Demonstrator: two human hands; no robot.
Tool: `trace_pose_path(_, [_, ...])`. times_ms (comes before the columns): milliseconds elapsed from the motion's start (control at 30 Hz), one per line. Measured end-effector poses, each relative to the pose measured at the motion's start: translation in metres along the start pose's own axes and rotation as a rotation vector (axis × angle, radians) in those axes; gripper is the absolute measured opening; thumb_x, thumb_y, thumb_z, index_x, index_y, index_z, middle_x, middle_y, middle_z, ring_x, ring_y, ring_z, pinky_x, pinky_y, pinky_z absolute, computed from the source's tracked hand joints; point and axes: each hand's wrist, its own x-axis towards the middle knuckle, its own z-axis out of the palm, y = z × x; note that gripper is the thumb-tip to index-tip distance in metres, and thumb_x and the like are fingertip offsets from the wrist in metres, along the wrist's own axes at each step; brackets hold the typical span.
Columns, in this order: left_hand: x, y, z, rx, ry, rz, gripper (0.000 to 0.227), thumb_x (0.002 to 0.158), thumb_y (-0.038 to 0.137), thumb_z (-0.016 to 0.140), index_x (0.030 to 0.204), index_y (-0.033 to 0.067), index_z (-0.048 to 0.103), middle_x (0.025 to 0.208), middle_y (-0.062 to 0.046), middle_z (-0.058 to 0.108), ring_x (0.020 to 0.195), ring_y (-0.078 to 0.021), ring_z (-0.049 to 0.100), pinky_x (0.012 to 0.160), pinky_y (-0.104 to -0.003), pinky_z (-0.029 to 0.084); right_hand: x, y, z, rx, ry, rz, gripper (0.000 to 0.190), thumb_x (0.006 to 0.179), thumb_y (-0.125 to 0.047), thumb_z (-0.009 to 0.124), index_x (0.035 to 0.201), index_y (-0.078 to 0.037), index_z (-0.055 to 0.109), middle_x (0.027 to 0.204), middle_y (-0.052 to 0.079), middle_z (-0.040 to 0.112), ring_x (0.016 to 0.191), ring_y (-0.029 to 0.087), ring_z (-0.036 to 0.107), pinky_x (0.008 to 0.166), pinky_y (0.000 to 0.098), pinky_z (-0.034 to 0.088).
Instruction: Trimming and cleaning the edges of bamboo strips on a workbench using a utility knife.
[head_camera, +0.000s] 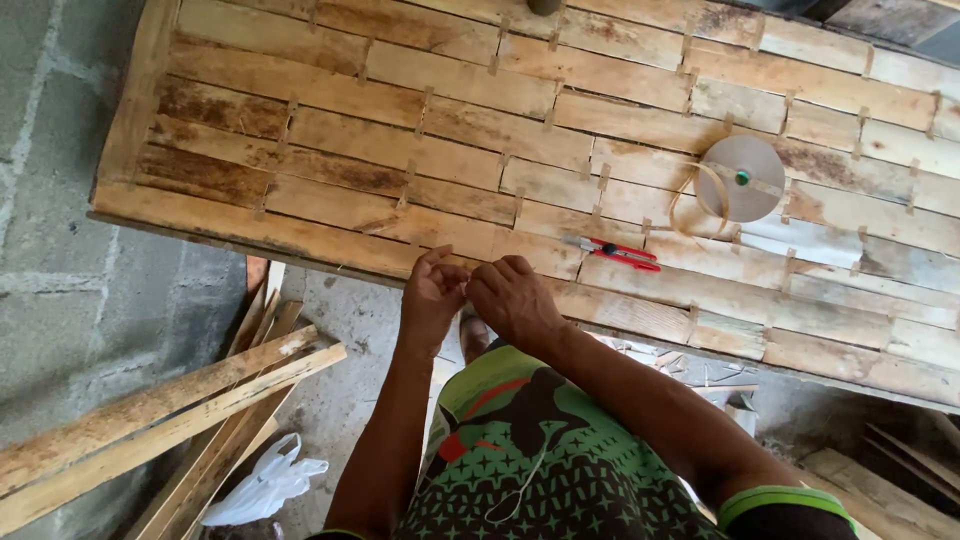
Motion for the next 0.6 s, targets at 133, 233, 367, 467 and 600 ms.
trace_pose_path(133, [0.008,-0.003,-0.004,0.055,-0.058,0.073,0.072,0.078,-0.003,0.081,0.143,0.0049,0.051,0.121,-0.005,0.062,0.109,-0.0142,0.06,0.094,-0.03,0.051,-0.001,0.002,-0.005,0.033,0.017,0.027,0.017,0.081,-0.013,0.069,0.095,-0.006,0.065,0.095,0.008,0.06,0.089,0.027,0.059,0.088,0.0406,0.045])
trace_pose_path(233, [0.009,0.008,-0.003,0.304,-0.076,0.111,0.069,0.076,0.003,0.086,0.139,0.0029,0.056,0.13,-0.007,0.063,0.118,-0.016,0.06,0.098,-0.031,0.049,-0.007,0.006,-0.002,0.109,0.018,0.093,0.016,0.08,-0.013,0.071,0.094,-0.007,0.066,0.094,0.008,0.063,0.09,0.027,0.061,0.088,0.041,0.046])
trace_pose_path(367, [0.015,0.006,-0.002,0.627,-0.084,-0.099,0.037,0.079,0.014,0.087,0.112,0.0045,0.074,0.113,-0.008,0.075,0.099,-0.0151,0.073,0.082,-0.031,0.06,-0.012,0.022,0.002,0.298,-0.122,0.437,0.012,0.083,-0.016,0.077,0.086,-0.006,0.072,0.091,0.011,0.07,0.085,0.031,0.067,0.082,0.0437,0.051])
trace_pose_path(467, [0.025,-0.027,-0.007,0.607,-0.101,-0.138,0.023,0.083,0.016,0.085,0.101,0.0031,0.078,0.098,-0.008,0.077,0.086,-0.0137,0.074,0.076,-0.03,0.061,-0.029,0.053,0.016,0.491,-0.146,0.612,0.008,0.086,-0.012,0.067,0.089,-0.007,0.071,0.097,0.011,0.072,0.082,0.025,0.075,0.075,0.039,0.06])
trace_pose_path(600, [0.044,-0.034,0.004,0.591,-0.126,-0.176,0.021,0.085,0.017,0.081,0.099,0.0022,0.078,0.088,-0.006,0.078,0.079,-0.0113,0.073,0.072,-0.029,0.059,-0.029,0.098,0.025,0.539,-0.13,0.599,0.012,0.091,-0.016,0.069,0.093,-0.005,0.07,0.091,0.013,0.072,0.079,0.026,0.075,0.069,0.0399,0.06])
